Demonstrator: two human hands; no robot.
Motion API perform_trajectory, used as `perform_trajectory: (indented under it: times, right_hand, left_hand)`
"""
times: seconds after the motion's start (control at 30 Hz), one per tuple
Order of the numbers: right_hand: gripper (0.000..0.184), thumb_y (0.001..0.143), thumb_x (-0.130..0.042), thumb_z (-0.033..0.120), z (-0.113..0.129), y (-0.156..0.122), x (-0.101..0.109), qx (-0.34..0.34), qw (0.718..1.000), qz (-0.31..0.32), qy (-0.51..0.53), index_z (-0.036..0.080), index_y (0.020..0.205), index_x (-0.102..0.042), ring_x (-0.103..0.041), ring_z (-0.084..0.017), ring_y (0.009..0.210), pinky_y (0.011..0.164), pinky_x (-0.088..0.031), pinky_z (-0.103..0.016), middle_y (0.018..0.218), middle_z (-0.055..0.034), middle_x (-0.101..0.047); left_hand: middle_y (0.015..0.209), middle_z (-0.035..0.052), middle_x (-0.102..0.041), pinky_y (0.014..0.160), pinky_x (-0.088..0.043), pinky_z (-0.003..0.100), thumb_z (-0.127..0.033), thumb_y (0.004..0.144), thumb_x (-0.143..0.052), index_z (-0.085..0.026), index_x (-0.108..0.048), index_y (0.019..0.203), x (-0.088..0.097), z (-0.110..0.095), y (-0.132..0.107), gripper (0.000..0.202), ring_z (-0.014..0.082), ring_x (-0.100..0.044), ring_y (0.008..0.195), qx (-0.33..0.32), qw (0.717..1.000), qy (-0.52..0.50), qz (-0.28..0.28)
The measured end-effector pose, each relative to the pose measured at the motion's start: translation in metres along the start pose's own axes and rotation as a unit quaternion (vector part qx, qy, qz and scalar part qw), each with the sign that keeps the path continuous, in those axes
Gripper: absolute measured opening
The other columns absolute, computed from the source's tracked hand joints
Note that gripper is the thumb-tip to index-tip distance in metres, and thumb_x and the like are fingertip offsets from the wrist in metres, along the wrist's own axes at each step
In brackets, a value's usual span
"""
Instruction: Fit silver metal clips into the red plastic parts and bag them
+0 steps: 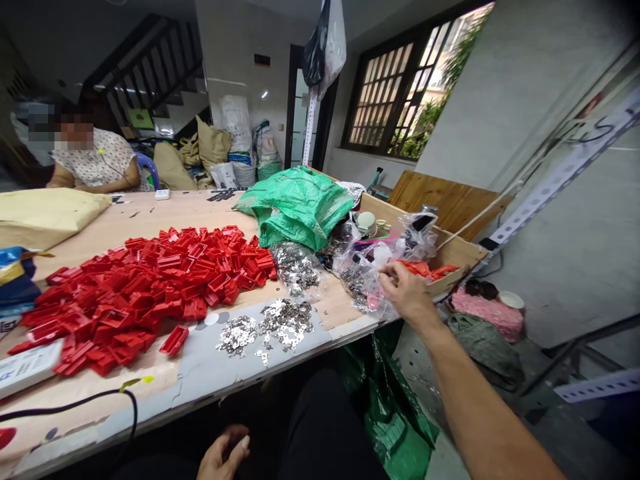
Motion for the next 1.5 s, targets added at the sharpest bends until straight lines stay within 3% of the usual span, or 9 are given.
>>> perform_trajectory:
  times: [0.13,0.27,0.47,0.53,0.63,0.77,1.17,1.33,1.5]
  right_hand:
    - [0.016,0.077,-0.053,0.030,-0.036,0.013,0.009,-0.023,0.998,0.000,-0.050,0.020,0.082,-0.063,-0.060,-0.023,0.068,0.063,-0.043,-0.033,0.077,-0.0072,-0.068]
    - [0.015,0.078,-0.055,0.030,-0.044,0.011,0.006,-0.008,0.998,0.009,-0.062,0.020,0.082,-0.066,-0.061,-0.026,0.077,0.070,-0.044,-0.036,0.087,-0.0116,-0.070]
    - [0.018,0.087,-0.049,0.032,0.003,-0.013,-0.014,0.080,0.996,-0.035,-0.015,0.021,0.090,-0.063,-0.060,-0.023,0.082,0.076,-0.045,-0.035,0.090,-0.0089,-0.066]
    - [0.017,0.088,-0.049,0.029,0.023,-0.027,-0.030,0.100,0.994,0.031,0.023,0.021,0.092,-0.063,-0.061,-0.022,0.082,0.076,-0.046,-0.034,0.092,-0.0076,-0.067]
    - [0.017,0.089,-0.047,0.025,0.044,-0.051,-0.061,0.097,0.972,0.203,0.068,0.022,0.094,-0.063,-0.062,-0.021,0.084,0.077,-0.047,-0.033,0.093,-0.0069,-0.068]
    - [0.018,0.087,-0.050,0.020,0.059,-0.075,-0.090,0.122,0.950,0.279,0.077,0.024,0.098,-0.064,-0.063,-0.019,0.088,0.079,-0.047,-0.030,0.095,-0.0036,-0.068]
    - [0.014,0.089,-0.048,0.023,0.068,-0.068,-0.088,0.144,0.933,0.319,0.078,0.023,0.090,-0.063,-0.060,-0.018,0.083,0.073,-0.044,-0.027,0.091,-0.0029,-0.064]
    - [0.014,0.087,-0.050,0.022,0.077,-0.063,-0.099,0.126,0.941,0.308,0.056,0.023,0.096,-0.062,-0.060,-0.019,0.086,0.076,-0.043,-0.029,0.096,-0.0041,-0.065]
    - [0.008,0.085,-0.054,0.022,0.085,-0.061,-0.109,0.107,0.946,0.305,0.038,0.022,0.085,-0.061,-0.060,-0.018,0.079,0.069,-0.040,-0.027,0.087,-0.0030,-0.064]
  left_hand:
    - [0.087,0.0085,-0.074,0.075,-0.059,0.036,-0.065,0.059,-0.072,-0.017,-0.074,0.083,0.003,-0.015,-0.003,0.054,0.0285,-0.069,0.084,-0.008,0.999,0.008,0.044]
    - [0.088,0.0084,-0.072,0.076,-0.057,0.033,-0.062,0.065,-0.069,-0.015,-0.073,0.086,0.006,-0.021,-0.005,0.051,0.0254,-0.069,0.084,-0.016,0.998,0.031,0.058]
    - [0.089,0.0089,-0.070,0.076,-0.056,0.033,-0.059,0.069,-0.066,-0.015,-0.071,0.090,0.006,-0.019,-0.006,0.049,0.0249,-0.067,0.086,-0.007,0.997,0.050,0.060]
    - [0.088,0.0091,-0.070,0.077,-0.055,0.033,-0.058,0.070,-0.066,-0.015,-0.071,0.090,0.007,-0.020,-0.006,0.048,0.0252,-0.067,0.085,-0.005,0.997,0.055,0.060]
    - [0.088,0.0089,-0.070,0.076,-0.055,0.034,-0.057,0.070,-0.066,-0.015,-0.071,0.089,0.007,-0.024,-0.006,0.047,0.0250,-0.067,0.084,-0.004,0.996,0.057,0.062]
    - [0.087,0.0085,-0.070,0.075,-0.055,0.033,-0.057,0.070,-0.066,-0.015,-0.070,0.088,0.007,-0.026,-0.008,0.046,0.0244,-0.067,0.083,-0.008,0.997,0.051,0.063]
    - [0.087,0.0087,-0.071,0.075,-0.054,0.033,-0.056,0.072,-0.065,-0.015,-0.071,0.089,0.006,-0.023,-0.006,0.044,0.0243,-0.068,0.082,-0.017,0.996,0.060,0.062]
    - [0.088,0.0097,-0.071,0.073,-0.055,0.033,-0.054,0.071,-0.066,-0.015,-0.072,0.089,0.007,-0.020,-0.005,0.043,0.0247,-0.068,0.081,-0.019,0.997,0.056,0.051]
    - [0.091,0.0099,-0.070,0.075,-0.055,0.033,-0.053,0.073,-0.065,-0.014,-0.071,0.091,0.007,-0.018,-0.005,0.043,0.0245,-0.067,0.084,-0.016,0.997,0.052,0.059]
Point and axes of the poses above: each hand's wrist, its own y-axis towards the middle knuckle, its own x-axis out of the back of the hand, z = x × y, the point moved 1 cm from there along y, towards the middle knuckle
